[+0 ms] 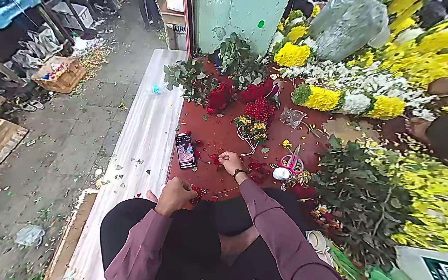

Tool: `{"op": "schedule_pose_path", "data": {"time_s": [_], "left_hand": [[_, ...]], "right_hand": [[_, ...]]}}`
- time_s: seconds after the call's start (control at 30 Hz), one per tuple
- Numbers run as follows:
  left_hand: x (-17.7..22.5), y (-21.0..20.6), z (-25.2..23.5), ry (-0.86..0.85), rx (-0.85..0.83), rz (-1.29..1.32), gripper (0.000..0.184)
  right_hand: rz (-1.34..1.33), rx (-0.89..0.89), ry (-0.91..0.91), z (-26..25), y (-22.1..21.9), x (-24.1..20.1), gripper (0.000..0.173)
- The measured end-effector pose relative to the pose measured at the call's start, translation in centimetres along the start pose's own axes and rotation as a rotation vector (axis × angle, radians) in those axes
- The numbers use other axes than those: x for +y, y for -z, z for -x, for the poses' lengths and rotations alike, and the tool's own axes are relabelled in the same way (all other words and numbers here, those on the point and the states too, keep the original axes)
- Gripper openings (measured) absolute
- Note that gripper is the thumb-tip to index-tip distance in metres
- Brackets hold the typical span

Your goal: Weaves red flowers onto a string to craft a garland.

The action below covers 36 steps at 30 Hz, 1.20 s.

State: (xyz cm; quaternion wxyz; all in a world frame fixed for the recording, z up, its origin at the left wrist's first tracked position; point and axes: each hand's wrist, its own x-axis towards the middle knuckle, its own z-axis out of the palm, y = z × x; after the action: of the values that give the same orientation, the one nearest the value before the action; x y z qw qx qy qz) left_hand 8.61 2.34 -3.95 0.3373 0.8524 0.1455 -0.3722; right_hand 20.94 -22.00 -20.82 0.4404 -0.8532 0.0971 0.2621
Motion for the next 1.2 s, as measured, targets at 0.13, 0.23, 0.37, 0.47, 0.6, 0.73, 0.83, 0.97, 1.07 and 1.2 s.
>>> {"op": "schedule_pose_path", "data": {"time_s": [0.13,0.23,0.37,0.47,0.6,0.73,0.83,0.97,1.07,1.2], "left_hand": [[0.0,-0.3,0.0,0.0,-0.007,-0.016,0.025],[0.2,-0.3,-0.1,-0.003,-0.006,-0.015,0.025],[-0.1,-0.3,0.0,-0.021,-0.006,-0.009,0.024],[-0.2,-0.3,0.1,-0.034,-0.004,-0.008,0.024],[-0.1,-0.3,0.2,-0.041,-0.001,-0.015,0.024],[0.1,-0.4,0.2,-0.029,-0.011,-0.022,0.025],[0.0,-0.4,0.2,-0.022,-0.008,-0.023,0.025],[0.1,-0.4,0.1,-0.006,-0.004,-0.017,0.026],[-0.2,-0.6,-0.1,-0.013,0.004,-0.011,0.026],[-0.3,-0.8,-0.2,-0.019,0.055,0.01,0.025]], "right_hand": [[0.003,0.056,0.042,0.1,-0.2,-0.2,0.019],[-0.158,0.019,0.02,1.5,0.8,-1.6,0.02],[-0.458,-0.089,0.034,4.6,2.0,-3.2,0.025],[-0.539,-0.132,0.049,6.9,2.5,-4.0,0.017],[-0.591,-0.189,0.08,9.2,2.7,-4.1,0.016],[-0.592,-0.17,0.184,9.7,2.5,-3.9,0.016],[-0.566,-0.161,0.213,9.7,2.3,-4.1,0.021],[-0.486,-0.186,0.344,10.1,2.5,-4.4,0.028],[-0.421,-0.127,0.43,10.7,2.2,-4.6,0.019],[-0.492,-0.054,0.463,12.2,1.3,-4.8,0.012]]}}
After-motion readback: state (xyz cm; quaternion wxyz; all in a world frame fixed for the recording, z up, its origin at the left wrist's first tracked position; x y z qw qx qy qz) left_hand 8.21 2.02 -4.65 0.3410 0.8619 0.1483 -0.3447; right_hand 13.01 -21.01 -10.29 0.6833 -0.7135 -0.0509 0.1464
